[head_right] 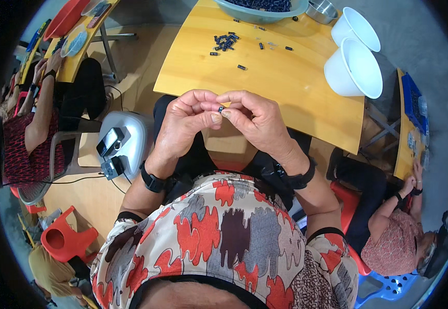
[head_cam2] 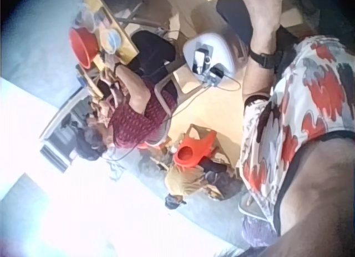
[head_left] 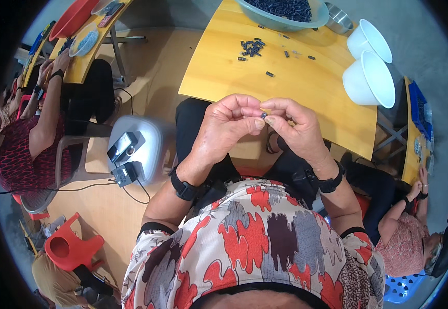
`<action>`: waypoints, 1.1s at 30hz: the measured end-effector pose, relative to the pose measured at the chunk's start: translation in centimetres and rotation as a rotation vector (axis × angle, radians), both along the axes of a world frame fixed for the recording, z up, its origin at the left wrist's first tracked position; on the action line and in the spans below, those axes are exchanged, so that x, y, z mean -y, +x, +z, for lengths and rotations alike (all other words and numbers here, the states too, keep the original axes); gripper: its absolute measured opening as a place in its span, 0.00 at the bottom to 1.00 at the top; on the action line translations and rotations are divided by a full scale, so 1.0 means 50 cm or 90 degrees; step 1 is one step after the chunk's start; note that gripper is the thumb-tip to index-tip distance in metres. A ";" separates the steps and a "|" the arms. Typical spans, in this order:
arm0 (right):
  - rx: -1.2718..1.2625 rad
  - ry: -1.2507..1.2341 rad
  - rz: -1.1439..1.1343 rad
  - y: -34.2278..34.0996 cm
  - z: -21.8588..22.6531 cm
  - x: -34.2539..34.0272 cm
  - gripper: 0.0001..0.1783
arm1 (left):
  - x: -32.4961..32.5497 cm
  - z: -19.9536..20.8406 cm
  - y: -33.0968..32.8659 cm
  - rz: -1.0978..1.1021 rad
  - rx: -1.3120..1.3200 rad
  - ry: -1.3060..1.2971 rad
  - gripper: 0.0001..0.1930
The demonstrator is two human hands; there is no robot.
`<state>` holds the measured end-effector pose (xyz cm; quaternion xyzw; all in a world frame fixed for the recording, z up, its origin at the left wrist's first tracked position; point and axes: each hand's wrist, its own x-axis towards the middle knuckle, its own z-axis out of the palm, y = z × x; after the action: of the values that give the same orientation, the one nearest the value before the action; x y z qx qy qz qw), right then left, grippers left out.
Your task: Sorting small plastic or rubber manufacturing parts and placing them into containers.
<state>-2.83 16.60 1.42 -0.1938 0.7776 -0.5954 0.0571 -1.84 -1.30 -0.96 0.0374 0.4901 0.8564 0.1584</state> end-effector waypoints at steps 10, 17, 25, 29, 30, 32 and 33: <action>-0.023 0.026 0.060 -0.008 0.011 -0.008 0.06 | 0.002 -0.010 -0.004 -0.052 0.045 0.076 0.13; -0.009 0.041 0.056 -0.016 0.020 -0.013 0.06 | -0.003 -0.012 -0.009 -0.077 0.059 0.064 0.10; 0.006 0.038 0.084 -0.036 0.007 -0.019 0.06 | -0.002 -0.018 -0.015 -0.111 0.102 0.042 0.10; 0.035 0.034 0.077 -0.047 0.003 -0.026 0.08 | -0.002 -0.025 -0.017 -0.100 0.102 0.012 0.08; 0.063 0.043 0.060 -0.051 0.003 -0.030 0.09 | -0.001 -0.024 -0.018 -0.091 0.106 0.000 0.08; 0.063 0.077 0.035 -0.072 -0.010 -0.047 0.09 | 0.000 -0.029 -0.021 -0.087 0.109 -0.005 0.08; 0.065 0.109 0.017 -0.088 -0.025 -0.054 0.10 | 0.004 -0.035 -0.020 -0.075 0.116 -0.012 0.08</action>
<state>-7.23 19.32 0.19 -0.1676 0.8190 -0.5353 0.1209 -2.83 -1.50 -2.69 -0.0133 0.4787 0.8406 0.2529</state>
